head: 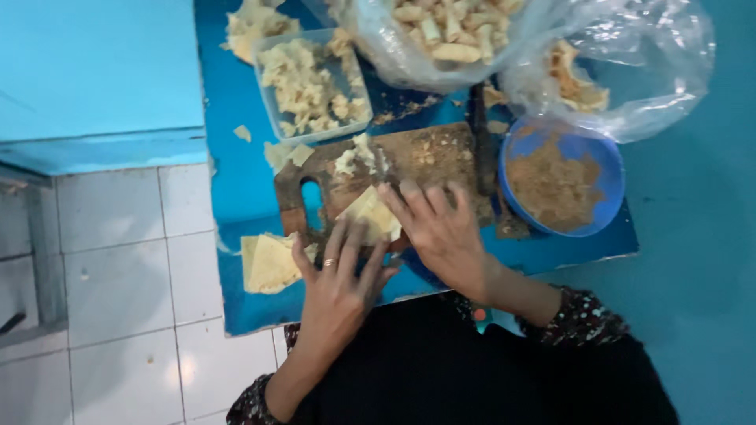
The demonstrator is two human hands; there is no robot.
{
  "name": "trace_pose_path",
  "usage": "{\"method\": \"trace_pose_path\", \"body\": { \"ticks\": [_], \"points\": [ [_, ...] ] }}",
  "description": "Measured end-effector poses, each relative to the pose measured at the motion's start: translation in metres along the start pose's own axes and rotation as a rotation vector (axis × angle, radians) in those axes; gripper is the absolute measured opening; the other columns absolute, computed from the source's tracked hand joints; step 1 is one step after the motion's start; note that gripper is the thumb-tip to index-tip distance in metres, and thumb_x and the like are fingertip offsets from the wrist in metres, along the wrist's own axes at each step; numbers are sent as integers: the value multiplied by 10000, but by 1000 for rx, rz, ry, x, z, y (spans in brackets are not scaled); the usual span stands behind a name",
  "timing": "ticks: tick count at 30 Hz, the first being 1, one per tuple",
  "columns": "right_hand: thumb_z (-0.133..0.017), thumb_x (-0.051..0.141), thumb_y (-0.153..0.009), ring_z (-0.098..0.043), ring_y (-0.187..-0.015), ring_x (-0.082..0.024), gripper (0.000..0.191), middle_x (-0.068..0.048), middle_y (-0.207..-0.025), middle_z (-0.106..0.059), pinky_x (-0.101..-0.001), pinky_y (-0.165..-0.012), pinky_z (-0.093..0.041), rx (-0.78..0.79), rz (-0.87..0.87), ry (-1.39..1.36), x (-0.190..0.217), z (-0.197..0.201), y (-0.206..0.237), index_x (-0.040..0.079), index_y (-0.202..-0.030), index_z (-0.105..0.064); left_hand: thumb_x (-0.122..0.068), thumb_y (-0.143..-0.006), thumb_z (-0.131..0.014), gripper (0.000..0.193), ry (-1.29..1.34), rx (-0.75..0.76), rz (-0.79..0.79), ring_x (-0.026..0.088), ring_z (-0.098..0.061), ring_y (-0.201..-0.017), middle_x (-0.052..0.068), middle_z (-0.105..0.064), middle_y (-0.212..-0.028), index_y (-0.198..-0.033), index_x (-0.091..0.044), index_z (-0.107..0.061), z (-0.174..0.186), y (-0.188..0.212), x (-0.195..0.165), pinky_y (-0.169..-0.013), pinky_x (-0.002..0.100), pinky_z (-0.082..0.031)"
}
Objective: The person cuts flat dough sheets into smaller pieces with a knife on a cutting board, then folds and rolls each piece by hand and places the finished rolls into a plastic bag. Crumbs and scraps are collected in a container and a blue bowl beside the board.
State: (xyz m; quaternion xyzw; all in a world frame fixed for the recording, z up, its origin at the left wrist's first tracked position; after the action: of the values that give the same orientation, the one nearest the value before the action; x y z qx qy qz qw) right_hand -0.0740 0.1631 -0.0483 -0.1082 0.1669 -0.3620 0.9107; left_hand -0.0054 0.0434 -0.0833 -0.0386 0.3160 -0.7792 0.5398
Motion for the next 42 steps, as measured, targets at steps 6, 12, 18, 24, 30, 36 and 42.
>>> {"method": "trace_pose_path", "body": {
  "ticks": [6, 12, 18, 24, 30, 36, 42],
  "points": [
    [-622, -8, -940, -635, -1067, -298, 563, -156, -1265, -629, -401, -895, -553, -200, -365, -149, -71, 35, 30, 154, -1477, -573, -381, -930, -744, 478, 30, 3, 7, 313, -483, -1392, 149, -555, -1417, -1324, -120, -674, 0, -1, -1, -1112, 749, -185],
    [-710, 125, -926, -619, -965, -348, 630, -145, -1018, -609, -467, -763, -541, -58, -406, -77, -91, 25, 31, 82, -1524, -518, -364, -909, -754, 453, 14, 4, 14, 300, -505, -1368, 136, -561, -1399, -1297, -143, -677, 0, -4, -4, -1109, 759, -174],
    [-704, 111, -848, -631, -968, -359, 720, -200, -1090, -644, -435, -698, -562, -9, -466, 57, -92, 16, 23, 135, -1532, -482, -349, -908, -753, 438, 35, 14, 35, 284, -518, -1367, 107, -566, -1392, -1300, -166, -684, 1, -4, -3, -1129, 737, -159],
    [-752, 167, -917, -624, -891, -321, 623, -162, -950, -672, -479, -776, -545, -156, -481, -41, -117, 50, 44, 58, -1498, -554, -349, -900, -756, 455, 38, 25, 34, 285, -509, -1363, 107, -558, -1401, -1309, -163, -684, -2, -3, -3, -1136, 737, -141],
    [-753, -21, -1013, -748, -1000, -212, 330, -138, -1152, -758, -334, -923, -609, -283, -515, -340, -176, 133, 74, 14, -1337, -698, -343, -882, -756, 447, 56, 20, 43, 283, -506, -1371, 105, -559, -1402, -1290, -172, -692, -1, -5, -1, -1129, 740, -135],
    [-710, -7, -1001, -724, -1025, -294, 315, -226, -1145, -697, -344, -888, -628, -346, -483, -721, -248, 127, 85, -90, -1295, -635, -315, -883, -760, 430, 68, 24, 51, 277, -518, -1358, 94, -567, -1386, -1282, -168, -696, 1, -7, -3, -1139, 724, -159],
    [-608, -29, -1009, -732, -1150, -250, 296, -170, -1190, -697, -356, -991, -620, -520, -639, -1011, -312, 126, 134, -4, -1301, -650, -313, -878, -754, 425, 96, 10, 59, 280, -525, -1336, 99, -577, -1367, -1272, -161, -706, 4, -10, -1, -1127, 722, -174]
  ]
}}
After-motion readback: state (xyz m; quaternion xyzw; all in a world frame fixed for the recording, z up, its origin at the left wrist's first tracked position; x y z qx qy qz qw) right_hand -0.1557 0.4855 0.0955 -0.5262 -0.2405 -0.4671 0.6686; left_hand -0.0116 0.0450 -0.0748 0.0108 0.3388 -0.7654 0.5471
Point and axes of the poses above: each hand's wrist, its own y-axis away from the middle knuckle, its own z-axis out of the back of the hand, x = y × z, the point moved 7 cm from there along -y, towards the middle knuckle
